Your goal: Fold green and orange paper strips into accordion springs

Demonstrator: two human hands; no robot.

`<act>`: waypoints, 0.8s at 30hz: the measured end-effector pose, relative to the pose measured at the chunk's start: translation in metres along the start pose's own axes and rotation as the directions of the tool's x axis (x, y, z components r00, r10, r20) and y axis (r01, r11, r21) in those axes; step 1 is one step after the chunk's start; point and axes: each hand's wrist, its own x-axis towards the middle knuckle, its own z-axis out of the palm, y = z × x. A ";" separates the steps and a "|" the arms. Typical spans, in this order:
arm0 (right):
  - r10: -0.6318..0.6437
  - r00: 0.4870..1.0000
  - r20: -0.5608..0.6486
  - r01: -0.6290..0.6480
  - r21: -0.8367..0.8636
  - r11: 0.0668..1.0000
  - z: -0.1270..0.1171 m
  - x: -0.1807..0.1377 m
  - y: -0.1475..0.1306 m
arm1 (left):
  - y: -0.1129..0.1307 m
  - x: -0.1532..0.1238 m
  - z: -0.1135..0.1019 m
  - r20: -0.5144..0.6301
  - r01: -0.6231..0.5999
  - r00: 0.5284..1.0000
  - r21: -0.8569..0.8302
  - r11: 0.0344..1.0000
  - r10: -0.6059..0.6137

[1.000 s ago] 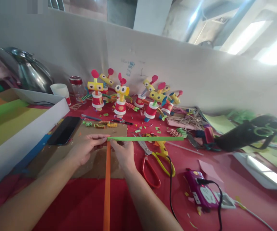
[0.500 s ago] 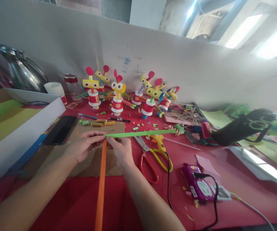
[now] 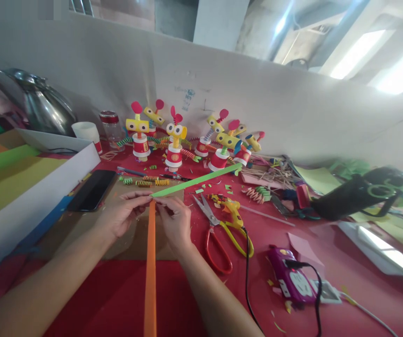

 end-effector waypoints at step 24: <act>0.177 0.984 -0.035 -0.177 0.013 0.984 -0.002 0.003 -0.009 | -0.004 -0.003 0.002 0.108 -0.180 0.981 0.186 0.966 0.162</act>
